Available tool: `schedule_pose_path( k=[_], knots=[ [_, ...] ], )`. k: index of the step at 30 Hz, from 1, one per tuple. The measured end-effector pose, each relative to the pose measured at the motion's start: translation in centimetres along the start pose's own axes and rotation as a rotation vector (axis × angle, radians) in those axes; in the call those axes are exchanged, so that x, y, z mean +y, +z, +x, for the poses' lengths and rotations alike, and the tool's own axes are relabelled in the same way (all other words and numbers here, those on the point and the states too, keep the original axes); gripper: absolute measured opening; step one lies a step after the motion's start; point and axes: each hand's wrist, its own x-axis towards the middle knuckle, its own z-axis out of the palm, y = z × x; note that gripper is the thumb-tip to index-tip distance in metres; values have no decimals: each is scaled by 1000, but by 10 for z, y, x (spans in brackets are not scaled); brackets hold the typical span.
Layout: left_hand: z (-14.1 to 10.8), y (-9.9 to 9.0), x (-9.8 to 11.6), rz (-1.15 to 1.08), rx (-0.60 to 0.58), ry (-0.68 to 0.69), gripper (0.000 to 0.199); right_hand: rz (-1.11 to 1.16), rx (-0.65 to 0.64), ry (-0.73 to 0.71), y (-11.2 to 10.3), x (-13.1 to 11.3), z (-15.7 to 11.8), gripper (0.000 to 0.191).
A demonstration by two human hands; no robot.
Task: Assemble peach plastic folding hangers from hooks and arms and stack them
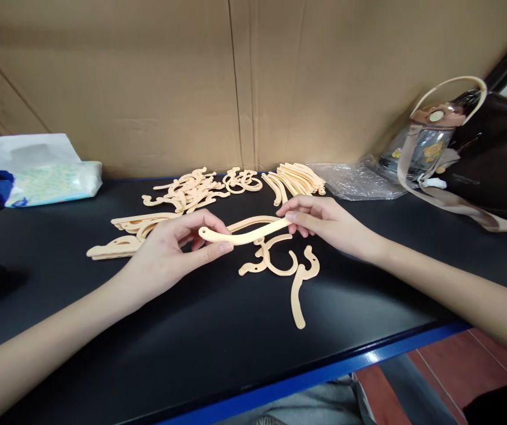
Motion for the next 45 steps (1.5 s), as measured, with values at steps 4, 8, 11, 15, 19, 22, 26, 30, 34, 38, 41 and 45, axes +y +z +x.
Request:
schedule_pose_path(
  k=[4,8,11,15,19,22,26,30,34,38,41,45],
  knots=[
    [-4,-1,9,-125,113,71,16,-133,4,-38,2,3,-2,21],
    [-12,-3,20,-103,347,241,5,-404,-27,-182,4,5,-4,27],
    [-17,-5,20,-62,398,353,4,-581,-80,-322,8,2,-7,36],
    [-18,-8,11,284,254,427,3,-785,-123,-427,13,-4,-11,36],
    [-15,-2,3,502,40,580,18,-845,-152,-455,14,-8,-14,35],
    [-13,7,1,513,-111,579,23,-854,-166,-467,13,-8,-14,24],
    [-12,14,-1,464,-213,511,23,-851,-159,-445,11,-8,-13,17],
    [-12,14,-4,415,-203,434,20,-760,-127,-349,4,-7,-11,11],
    [-11,14,-6,392,-210,368,27,-693,-55,-306,-5,-2,-8,6],
    [-10,16,-8,372,-188,347,36,-672,-89,-348,-13,3,-5,8],
    [-10,16,-7,456,-117,400,37,-767,-139,-381,-16,3,-3,9],
    [-5,18,5,591,-73,483,36,-956,-140,-445,-15,-1,0,11]
  ],
)
